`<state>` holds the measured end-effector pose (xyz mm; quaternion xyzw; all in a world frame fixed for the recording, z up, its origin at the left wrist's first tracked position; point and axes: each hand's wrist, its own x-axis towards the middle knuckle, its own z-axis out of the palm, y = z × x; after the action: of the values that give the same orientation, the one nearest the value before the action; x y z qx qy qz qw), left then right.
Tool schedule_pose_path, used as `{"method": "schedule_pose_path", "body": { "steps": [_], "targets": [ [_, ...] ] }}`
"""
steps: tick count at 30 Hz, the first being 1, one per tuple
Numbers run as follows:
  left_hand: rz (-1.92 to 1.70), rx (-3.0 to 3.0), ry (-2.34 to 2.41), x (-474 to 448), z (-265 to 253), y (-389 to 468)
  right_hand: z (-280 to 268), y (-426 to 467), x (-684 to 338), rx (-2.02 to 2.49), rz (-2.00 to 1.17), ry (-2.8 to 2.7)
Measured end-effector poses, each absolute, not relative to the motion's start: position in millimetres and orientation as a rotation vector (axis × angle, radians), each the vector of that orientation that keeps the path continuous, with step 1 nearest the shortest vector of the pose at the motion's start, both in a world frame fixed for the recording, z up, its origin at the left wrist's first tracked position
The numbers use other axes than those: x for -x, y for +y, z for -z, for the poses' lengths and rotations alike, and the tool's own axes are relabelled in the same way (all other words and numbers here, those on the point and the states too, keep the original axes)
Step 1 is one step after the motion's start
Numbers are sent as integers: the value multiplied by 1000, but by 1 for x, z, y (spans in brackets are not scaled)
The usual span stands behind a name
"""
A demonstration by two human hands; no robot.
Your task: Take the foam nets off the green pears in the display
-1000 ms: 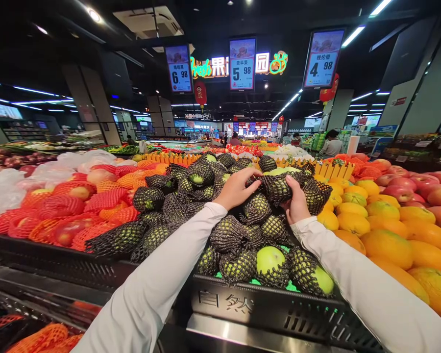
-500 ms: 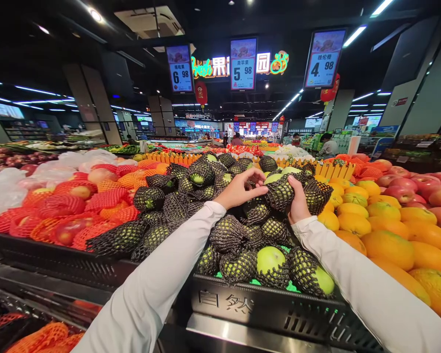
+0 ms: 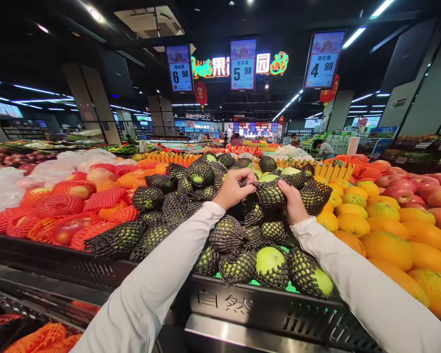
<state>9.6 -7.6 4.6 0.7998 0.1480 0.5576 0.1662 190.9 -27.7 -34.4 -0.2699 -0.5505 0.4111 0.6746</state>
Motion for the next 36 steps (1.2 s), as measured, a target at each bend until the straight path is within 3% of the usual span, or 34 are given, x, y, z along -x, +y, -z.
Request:
{"method": "schedule_pose_path", "body": {
  "steps": [6,13,20,36],
  "targets": [
    [-1420,-2232,381,-11,-6,-7,34,-26,-193,633,-828,-1288],
    [-1530,-2488,666,-11,-6,-10,34,-30,-196,709,-490,-1379],
    [-1580,-2714,533,-5,-11,-18,27,-45,-193,763,-179,-1366],
    [-1504,-2794,659,-7,-4,-8,33,-26,-194,764,-484,-1227]
  ]
}}
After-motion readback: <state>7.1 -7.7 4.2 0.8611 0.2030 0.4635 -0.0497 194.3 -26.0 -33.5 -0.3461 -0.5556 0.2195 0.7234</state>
